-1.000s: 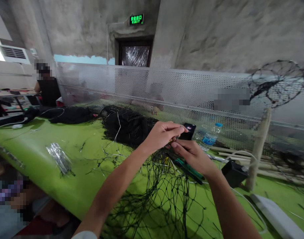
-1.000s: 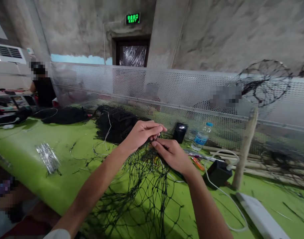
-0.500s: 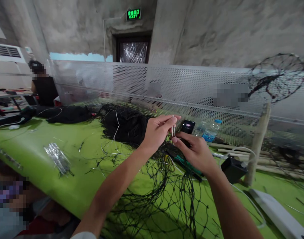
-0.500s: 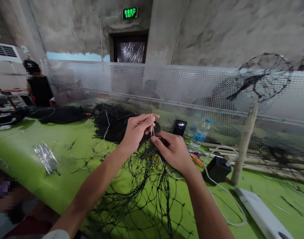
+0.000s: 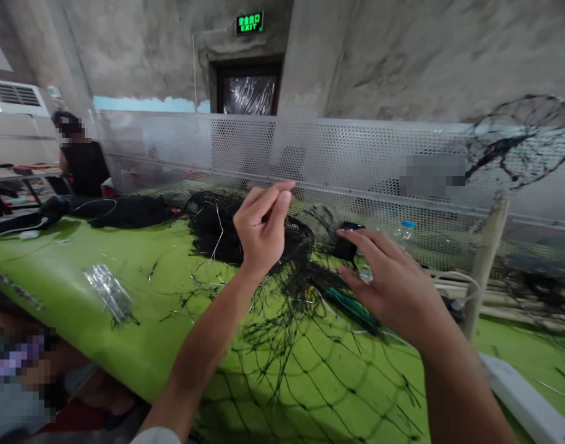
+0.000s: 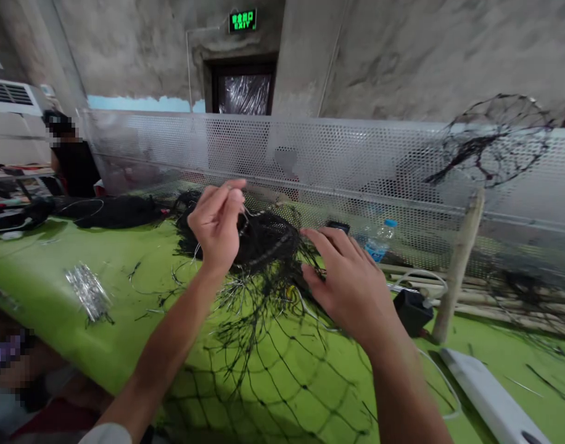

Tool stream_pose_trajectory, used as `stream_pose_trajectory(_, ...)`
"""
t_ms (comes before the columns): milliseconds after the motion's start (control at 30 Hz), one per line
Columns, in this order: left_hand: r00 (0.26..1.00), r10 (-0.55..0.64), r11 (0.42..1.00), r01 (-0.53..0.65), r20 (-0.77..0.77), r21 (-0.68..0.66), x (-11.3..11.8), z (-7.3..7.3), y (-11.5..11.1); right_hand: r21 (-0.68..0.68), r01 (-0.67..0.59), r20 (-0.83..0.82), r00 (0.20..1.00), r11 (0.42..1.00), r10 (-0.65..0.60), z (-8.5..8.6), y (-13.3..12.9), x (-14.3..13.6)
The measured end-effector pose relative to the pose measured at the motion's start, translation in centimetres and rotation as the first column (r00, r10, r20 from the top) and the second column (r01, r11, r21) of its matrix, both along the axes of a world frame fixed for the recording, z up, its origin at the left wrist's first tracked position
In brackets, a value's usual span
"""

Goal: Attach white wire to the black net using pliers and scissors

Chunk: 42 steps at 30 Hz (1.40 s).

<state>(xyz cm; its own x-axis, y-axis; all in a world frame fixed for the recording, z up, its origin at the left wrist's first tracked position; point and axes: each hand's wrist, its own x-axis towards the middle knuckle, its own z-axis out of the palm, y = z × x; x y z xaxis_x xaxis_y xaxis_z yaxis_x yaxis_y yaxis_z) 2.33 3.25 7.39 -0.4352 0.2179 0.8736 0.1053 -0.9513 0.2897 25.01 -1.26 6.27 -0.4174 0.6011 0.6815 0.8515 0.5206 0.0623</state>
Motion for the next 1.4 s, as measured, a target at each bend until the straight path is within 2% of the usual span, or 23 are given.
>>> stream_pose_trajectory(100,0.957,0.280,0.953,-0.286,0.071,0.102,-1.7,0.2,0.1,-0.149,0.054,-0.047,0.997,0.987,-0.061,0.0,0.3,0.7)
stream_pose_trajectory(167,0.923,0.371,0.918,-0.381,0.105,0.104,-2.8,0.4,0.1,-0.242,0.025,-0.117,0.992,0.970,-0.055,0.1,0.6,0.8)
stream_pose_trajectory(233,0.904,0.396,0.904,-0.415,0.165,0.105,-3.6,0.8,-0.1,-0.317,-0.108,-0.211,0.977,0.942,0.040,0.3,0.5,0.3)
stream_pose_trajectory(300,0.886,0.399,0.893,-0.434,0.237,0.118,-4.1,1.2,-0.7,-0.435,-0.327,-0.283,0.934,0.839,0.218,0.3,-0.2,-0.6)
stream_pose_trajectory(367,0.858,0.406,0.879,-0.461,0.313,0.124,-4.2,1.6,-1.5,-0.592,-0.477,-0.303,0.879,0.650,0.368,-0.1,-1.4,-1.9)
stream_pose_trajectory(433,0.820,0.445,0.856,-0.508,0.360,0.099,-4.3,1.9,-2.3,-0.691,-0.472,-0.256,0.868,0.548,0.425,-0.7,-2.5,-3.1)
stream_pose_trajectory(533,0.759,0.548,0.782,-0.614,0.351,0.107,-4.8,2.6,-2.8,-0.766,-0.432,-0.118,0.823,0.477,0.555,-1.8,-3.2,-4.1)
stream_pose_trajectory(567,0.746,0.586,0.754,-0.645,0.317,0.126,-5.0,2.9,-2.7,-0.765,-0.410,-0.066,0.817,0.496,0.574,-1.9,-3.1,-4.3)
stream_pose_trajectory(600,0.732,0.618,0.723,-0.672,0.287,0.161,-5.3,3.4,-2.5,-0.734,-0.379,-0.008,0.834,0.563,0.551,-1.8,-2.8,-4.3)
stream_pose_trajectory(633,0.721,0.645,0.694,-0.692,0.253,0.199,-5.6,3.9,-2.2,-0.666,-0.328,0.054,0.875,0.670,0.482,-1.3,-2.3,-4.3)
stream_pose_trajectory(700,0.689,0.691,0.631,-0.722,0.219,0.284,-6.0,5.0,-1.4,-0.432,-0.143,0.126,0.968,0.890,0.217,0.5,-0.8,-4.2)
stream_pose_trajectory(733,0.673,0.712,0.609,-0.734,0.200,0.301,-6.1,5.7,-1.0,-0.323,-0.027,0.135,0.988,0.946,0.074,1.8,0.1,-4.2)
stream_pose_trajectory(800,0.651,0.745,0.599,-0.749,0.147,0.284,-6.3,6.9,-0.2,-0.217,0.152,0.041,0.988,0.964,-0.147,5.0,2.2,-3.9)
stream_pose_trajectory(833,0.654,0.750,0.614,-0.745,0.099,0.261,-6.4,7.4,0.1,-0.117,0.177,-0.072,0.980,0.977,-0.186,6.7,3.1,-3.7)
stream_pose_trajectory(867,0.663,0.746,0.633,-0.734,0.059,0.245,-6.5,7.9,0.4,-0.005,0.144,-0.209,0.968,0.990,-0.142,8.2,3.9,-3.6)
stream_pose_trajectory(900,0.676,0.736,0.654,-0.720,0.025,0.233,-6.5,8.2,0.6,0.088,0.057,-0.347,0.938,0.994,-0.023,9.5,4.4,-3.4)
stream_pose_trajectory(967,0.709,0.704,0.698,-0.683,-0.034,0.215,-6.8,8.5,0.8,0.150,-0.186,-0.535,0.811,0.971,0.237,11.0,4.5,-3.0)
stream_pose_trajectory(1033,0.747,0.656,0.751,-0.632,-0.104,0.193,-7.0,8.3,0.7,0.045,-0.434,-0.619,0.695,0.900,0.366,11.0,3.4,-2.8)
stream_pose_trajectory(1100,0.784,0.605,0.793,-0.580,-0.138,0.187,-7.3,7.7,0.4,-0.104,-0.597,-0.635,0.655,0.795,0.409,9.9,1.7,-2.4)
stream_pose_trajectory(1167,0.803,0.589,0.799,-0.562,-0.090,0.212,-7.5,7.0,0.0,-0.202,-0.668,-0.603,0.661,0.717,0.446,8.3,-0.1,-1.7)
stream_pose_trajectory(1300,0.735,0.670,0.677,-0.661,0.099,0.325,-8.1,6.3,-0.5,-0.364,-0.588,-0.485,0.782,0.723,0.392,4.9,-1.9,0.8)
stream_pose_trajectory(1367,0.704,0.703,0.638,-0.689,0.107,0.342,-8.3,6.4,-0.5,-0.396,-0.593,-0.527,0.772,0.701,0.356,3.3,-1.9,2.2)
stream_pose_trajectory(1400,0.709,0.701,0.651,-0.678,0.072,0.342,-8.4,6.5,-0.5,-0.431,-0.615,-0.550,0.759,0.661,0.347,2.4,-1.7,2.8)
